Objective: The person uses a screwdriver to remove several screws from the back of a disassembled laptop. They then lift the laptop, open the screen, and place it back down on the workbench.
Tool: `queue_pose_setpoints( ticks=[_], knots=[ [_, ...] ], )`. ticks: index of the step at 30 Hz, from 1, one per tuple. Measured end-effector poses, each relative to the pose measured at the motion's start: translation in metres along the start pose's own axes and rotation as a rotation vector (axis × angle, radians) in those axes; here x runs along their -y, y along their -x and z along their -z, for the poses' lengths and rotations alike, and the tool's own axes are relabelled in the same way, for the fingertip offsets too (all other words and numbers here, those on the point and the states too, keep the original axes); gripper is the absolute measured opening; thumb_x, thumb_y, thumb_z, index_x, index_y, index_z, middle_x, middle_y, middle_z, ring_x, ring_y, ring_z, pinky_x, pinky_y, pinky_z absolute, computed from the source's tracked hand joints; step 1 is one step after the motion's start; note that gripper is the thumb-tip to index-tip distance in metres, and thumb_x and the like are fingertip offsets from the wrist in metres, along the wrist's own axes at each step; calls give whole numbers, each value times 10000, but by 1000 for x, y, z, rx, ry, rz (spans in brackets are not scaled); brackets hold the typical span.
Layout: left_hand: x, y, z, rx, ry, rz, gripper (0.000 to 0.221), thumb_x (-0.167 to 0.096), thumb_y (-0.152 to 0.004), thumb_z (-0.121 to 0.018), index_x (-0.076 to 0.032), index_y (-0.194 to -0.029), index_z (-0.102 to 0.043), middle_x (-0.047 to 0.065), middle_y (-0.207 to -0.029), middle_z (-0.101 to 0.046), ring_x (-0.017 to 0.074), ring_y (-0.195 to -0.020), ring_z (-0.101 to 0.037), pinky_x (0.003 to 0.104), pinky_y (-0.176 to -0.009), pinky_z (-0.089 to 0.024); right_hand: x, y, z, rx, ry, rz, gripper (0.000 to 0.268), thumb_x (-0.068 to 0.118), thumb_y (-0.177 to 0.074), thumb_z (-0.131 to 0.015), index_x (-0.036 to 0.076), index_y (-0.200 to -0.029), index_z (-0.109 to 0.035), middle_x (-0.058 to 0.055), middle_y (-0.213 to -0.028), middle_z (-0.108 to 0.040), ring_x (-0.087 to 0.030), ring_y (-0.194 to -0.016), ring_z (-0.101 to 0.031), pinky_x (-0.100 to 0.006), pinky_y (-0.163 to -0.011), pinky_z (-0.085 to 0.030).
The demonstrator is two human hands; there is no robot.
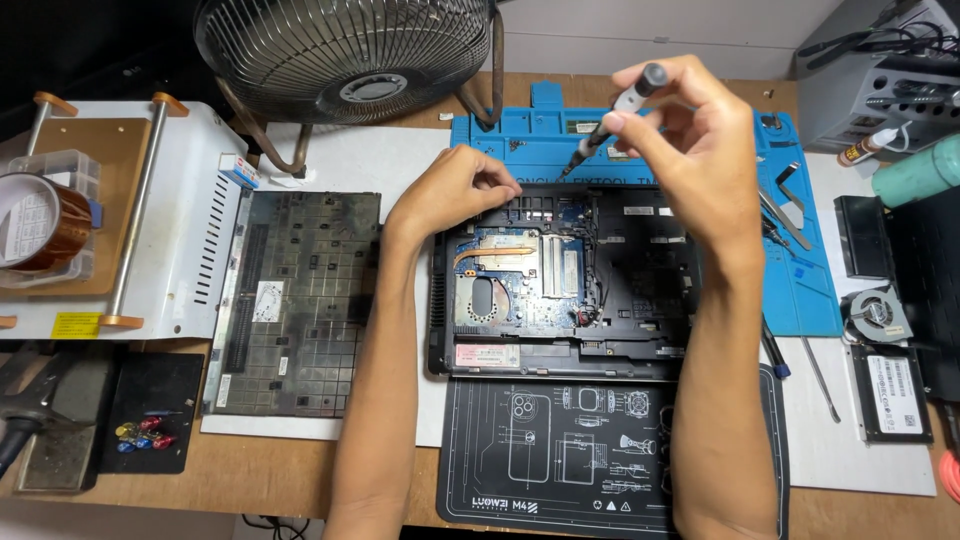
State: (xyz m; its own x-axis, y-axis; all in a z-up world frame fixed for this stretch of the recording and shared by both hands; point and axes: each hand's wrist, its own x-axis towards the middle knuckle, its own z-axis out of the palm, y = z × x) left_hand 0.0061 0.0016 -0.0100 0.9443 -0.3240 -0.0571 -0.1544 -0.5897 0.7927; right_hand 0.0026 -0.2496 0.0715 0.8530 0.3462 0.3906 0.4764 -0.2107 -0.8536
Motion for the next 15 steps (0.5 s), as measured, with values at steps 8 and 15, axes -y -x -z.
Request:
queue_pose_setpoints(
  ticks=[8,15],
  knots=[
    [-4,-5,-10,-55,11,-17,193,-76,-897,-656,-78,-1010,-813,59,-983,-817,118,-888,-753,259,-796,-597,-25,7,41,-125,18,15,176,-12,-1125,-701,16,-1260,-591,-77,-1048,-640,-135,-861,-648,-215,-797,-555],
    [-11,-13,-27,-125,70,-71,140,-27,-918,-643,-73,-951,-771,11,-836,-750,72,-771,-675,220,-737,-562,-33,10,57,-194,29,14,190,7,-1114,-708,29,-1262,-591,-76,-1105,-648,-113,-887,-647,-213,-813,-576]
  ],
)
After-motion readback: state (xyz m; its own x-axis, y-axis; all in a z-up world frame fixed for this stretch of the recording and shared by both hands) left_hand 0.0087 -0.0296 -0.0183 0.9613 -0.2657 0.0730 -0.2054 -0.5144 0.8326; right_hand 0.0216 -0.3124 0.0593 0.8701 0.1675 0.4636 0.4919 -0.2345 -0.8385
